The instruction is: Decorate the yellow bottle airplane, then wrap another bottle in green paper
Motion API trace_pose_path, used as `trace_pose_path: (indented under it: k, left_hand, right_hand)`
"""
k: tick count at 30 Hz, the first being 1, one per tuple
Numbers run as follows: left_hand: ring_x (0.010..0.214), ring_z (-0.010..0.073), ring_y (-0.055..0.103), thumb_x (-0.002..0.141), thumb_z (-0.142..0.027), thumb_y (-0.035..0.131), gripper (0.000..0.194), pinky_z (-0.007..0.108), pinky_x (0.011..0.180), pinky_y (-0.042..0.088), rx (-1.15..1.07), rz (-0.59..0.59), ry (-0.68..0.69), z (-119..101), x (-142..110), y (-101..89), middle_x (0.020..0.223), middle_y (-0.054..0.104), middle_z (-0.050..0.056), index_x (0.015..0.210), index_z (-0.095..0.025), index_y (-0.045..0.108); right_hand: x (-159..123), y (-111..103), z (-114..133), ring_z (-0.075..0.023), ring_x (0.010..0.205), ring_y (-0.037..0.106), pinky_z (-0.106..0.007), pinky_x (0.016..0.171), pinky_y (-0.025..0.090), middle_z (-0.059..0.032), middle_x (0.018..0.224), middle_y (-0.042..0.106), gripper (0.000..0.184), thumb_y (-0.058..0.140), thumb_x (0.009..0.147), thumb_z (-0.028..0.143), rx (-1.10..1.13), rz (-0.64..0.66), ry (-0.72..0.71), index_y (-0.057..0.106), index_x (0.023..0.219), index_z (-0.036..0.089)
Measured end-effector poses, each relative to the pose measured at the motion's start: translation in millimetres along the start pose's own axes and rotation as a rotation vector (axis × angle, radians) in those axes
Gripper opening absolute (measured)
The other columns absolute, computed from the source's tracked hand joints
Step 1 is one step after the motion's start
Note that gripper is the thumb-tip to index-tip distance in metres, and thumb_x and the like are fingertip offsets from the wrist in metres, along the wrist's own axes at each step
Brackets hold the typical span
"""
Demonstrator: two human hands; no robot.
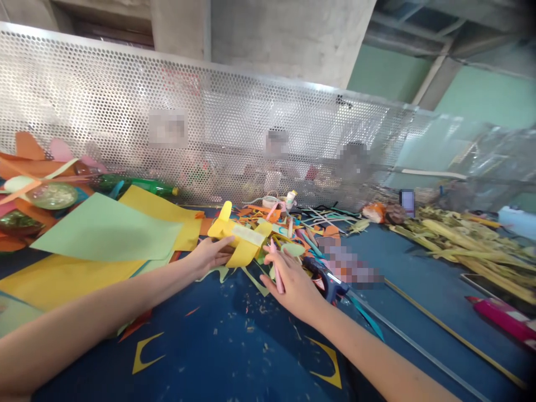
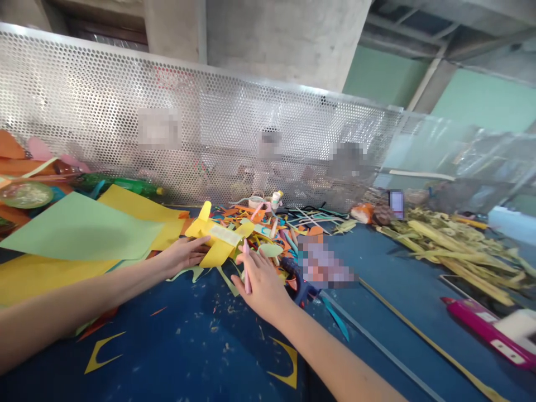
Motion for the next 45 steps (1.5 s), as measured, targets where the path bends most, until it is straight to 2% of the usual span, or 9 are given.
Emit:
trace_pose_path:
  k: [7,14,18,22,25,30,37,42,45]
  left_hand:
    - [0.079,0.0191,0.069,0.070,-0.032,0.077,0.036,0.025,0.073,0.055,0.138,0.201,-0.128,1,-21,-4.7,0.090,0.072,0.012,0.096,-0.009,0.066]
    - [0.076,0.0129,0.068,0.074,-0.023,0.070,0.023,0.022,0.076,0.053,0.187,0.265,-0.120,9,-29,16.0,0.094,0.072,0.008,0.093,-0.013,0.063]
    - [0.082,0.0156,0.069,0.075,-0.028,0.068,0.030,0.024,0.077,0.053,0.229,0.338,-0.150,18,-38,26.6,0.095,0.072,0.008,0.100,-0.014,0.060]
    - [0.087,0.0177,0.069,0.073,-0.033,0.067,0.029,0.025,0.080,0.053,0.331,0.401,-0.159,22,-48,25.3,0.094,0.072,0.009,0.094,-0.015,0.060]
    - [0.077,0.0195,0.070,0.077,-0.038,0.061,0.026,0.029,0.075,0.055,0.463,0.476,-0.146,21,-52,18.3,0.084,0.073,0.010,0.082,-0.013,0.061]
    - [0.057,0.0175,0.065,0.078,-0.034,0.060,0.018,0.035,0.064,0.054,0.722,0.463,0.075,17,-57,5.0,0.068,0.067,0.003,0.079,-0.016,0.061]
    - [0.126,0.0247,0.043,0.086,-0.022,0.049,0.037,0.043,0.106,0.036,1.264,0.485,0.865,21,-74,3.5,0.132,0.051,0.011,0.123,-0.020,0.054]
    - [0.131,0.0280,0.038,0.090,-0.040,0.047,0.050,0.048,0.111,0.029,1.403,0.560,0.783,25,-80,2.0,0.139,0.046,0.015,0.133,-0.014,0.047]
    - [0.131,0.0297,0.038,0.085,-0.047,0.052,0.058,0.048,0.109,0.031,1.395,0.562,0.748,28,-80,-1.4,0.141,0.043,0.015,0.133,-0.015,0.047]
  right_hand:
    - [-1,2,1,-0.0260,0.111,0.057,-0.050,0.105,0.036,-0.0091,0.113,0.061,0.021,0.056,0.084,0.023,-0.056,0.033,-0.006,0.044,0.101,0.024]
    - [2,9,-16,-0.0290,0.125,0.045,-0.052,0.105,0.033,-0.0135,0.125,0.056,0.018,0.055,0.084,0.022,-0.093,-0.088,0.045,0.046,0.099,0.022]
    - [3,-1,-9,-0.0262,0.111,0.054,-0.046,0.096,0.042,-0.0116,0.110,0.061,0.012,0.050,0.087,0.017,0.015,-0.159,0.002,0.046,0.098,0.022]
    - [1,-7,9,-0.0200,0.084,0.059,-0.034,0.077,0.048,-0.0056,0.085,0.063,0.009,0.049,0.087,0.015,0.147,-0.031,-0.201,0.049,0.093,0.022]
    - [-2,-3,15,-0.0200,0.083,0.059,-0.032,0.075,0.049,-0.0071,0.087,0.064,0.009,0.052,0.086,0.015,0.149,0.083,-0.266,0.052,0.093,0.020]
    - [-5,5,10,-0.0213,0.081,0.061,-0.033,0.073,0.050,-0.0085,0.090,0.065,0.021,0.063,0.081,0.023,0.112,0.198,-0.195,0.052,0.099,0.019]
    - [-4,1,10,-0.0198,0.077,0.060,-0.031,0.072,0.047,-0.0070,0.087,0.064,0.017,0.060,0.083,0.018,0.106,0.240,-0.194,0.052,0.098,0.018]
    - [-3,-6,8,-0.0152,0.065,0.055,-0.026,0.064,0.043,-0.0021,0.076,0.061,0.016,0.053,0.081,0.007,0.127,0.315,-0.218,0.052,0.091,0.020]
    - [-5,-8,7,-0.0144,0.060,0.055,-0.025,0.058,0.040,-0.0004,0.071,0.060,0.007,0.054,0.083,0.018,0.224,0.225,-0.074,0.050,0.087,0.021]
Point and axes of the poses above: each hand's wrist, its own x-axis towards the middle knuckle, its own y-axis out of the palm, z = x × y, the point moved 1 cm from there along x, towards the middle knuckle
